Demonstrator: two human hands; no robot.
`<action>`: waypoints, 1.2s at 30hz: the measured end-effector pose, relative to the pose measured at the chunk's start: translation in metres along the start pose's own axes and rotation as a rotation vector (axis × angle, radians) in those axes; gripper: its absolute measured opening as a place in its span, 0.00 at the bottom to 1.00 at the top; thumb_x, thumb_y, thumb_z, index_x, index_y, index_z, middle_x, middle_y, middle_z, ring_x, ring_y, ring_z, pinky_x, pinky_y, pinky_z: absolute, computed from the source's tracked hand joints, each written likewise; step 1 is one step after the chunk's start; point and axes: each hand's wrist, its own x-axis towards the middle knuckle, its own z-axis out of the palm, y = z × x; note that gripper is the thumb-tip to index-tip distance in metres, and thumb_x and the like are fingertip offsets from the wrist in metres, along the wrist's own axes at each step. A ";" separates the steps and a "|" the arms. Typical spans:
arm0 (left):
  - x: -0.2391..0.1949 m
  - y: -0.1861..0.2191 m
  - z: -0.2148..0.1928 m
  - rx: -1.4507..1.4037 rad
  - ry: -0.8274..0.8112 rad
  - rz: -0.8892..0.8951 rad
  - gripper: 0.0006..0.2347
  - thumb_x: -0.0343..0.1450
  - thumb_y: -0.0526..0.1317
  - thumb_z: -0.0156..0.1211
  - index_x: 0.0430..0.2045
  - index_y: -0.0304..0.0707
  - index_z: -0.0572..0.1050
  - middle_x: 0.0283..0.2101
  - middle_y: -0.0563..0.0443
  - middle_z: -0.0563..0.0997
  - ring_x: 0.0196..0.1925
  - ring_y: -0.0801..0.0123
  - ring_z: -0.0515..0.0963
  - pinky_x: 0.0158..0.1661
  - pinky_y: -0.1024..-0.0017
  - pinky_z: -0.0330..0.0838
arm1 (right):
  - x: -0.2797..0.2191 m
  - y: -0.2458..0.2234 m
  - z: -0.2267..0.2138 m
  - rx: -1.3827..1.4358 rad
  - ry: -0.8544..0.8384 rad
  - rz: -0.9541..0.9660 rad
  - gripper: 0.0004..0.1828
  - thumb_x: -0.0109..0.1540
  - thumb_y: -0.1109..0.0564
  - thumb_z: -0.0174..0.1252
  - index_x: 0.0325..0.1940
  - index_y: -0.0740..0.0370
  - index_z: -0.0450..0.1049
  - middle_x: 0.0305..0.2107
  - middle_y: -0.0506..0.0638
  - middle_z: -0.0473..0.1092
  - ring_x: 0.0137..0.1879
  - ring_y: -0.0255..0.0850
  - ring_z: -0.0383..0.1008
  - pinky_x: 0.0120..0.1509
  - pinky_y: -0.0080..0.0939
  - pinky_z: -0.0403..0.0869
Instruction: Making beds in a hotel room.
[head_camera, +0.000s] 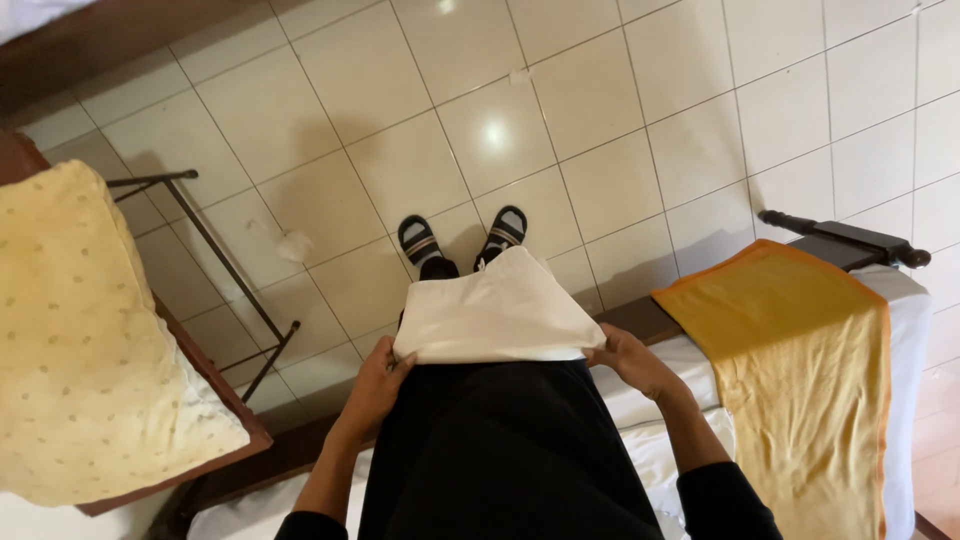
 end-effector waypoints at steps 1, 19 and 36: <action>0.001 -0.007 0.002 -0.008 0.001 -0.018 0.16 0.72 0.45 0.57 0.47 0.33 0.71 0.43 0.46 0.83 0.46 0.62 0.80 0.48 0.64 0.73 | 0.001 0.005 0.002 -0.001 -0.010 0.016 0.28 0.58 0.51 0.62 0.61 0.64 0.71 0.42 0.52 0.77 0.47 0.37 0.76 0.54 0.37 0.76; 0.045 -0.036 0.002 -0.107 0.092 -0.093 0.14 0.72 0.42 0.59 0.45 0.28 0.71 0.42 0.41 0.84 0.43 0.64 0.82 0.47 0.68 0.74 | 0.011 -0.008 0.016 -0.126 0.322 -0.017 0.15 0.65 0.54 0.64 0.39 0.69 0.69 0.25 0.46 0.61 0.33 0.35 0.56 0.37 0.39 0.61; 0.103 0.262 -0.037 0.479 0.241 0.718 0.08 0.69 0.32 0.63 0.41 0.36 0.75 0.49 0.42 0.79 0.55 0.51 0.78 0.54 0.59 0.71 | -0.038 -0.240 -0.053 -0.270 0.821 -0.450 0.12 0.60 0.62 0.60 0.48 0.65 0.76 0.28 0.46 0.69 0.34 0.33 0.67 0.36 0.34 0.65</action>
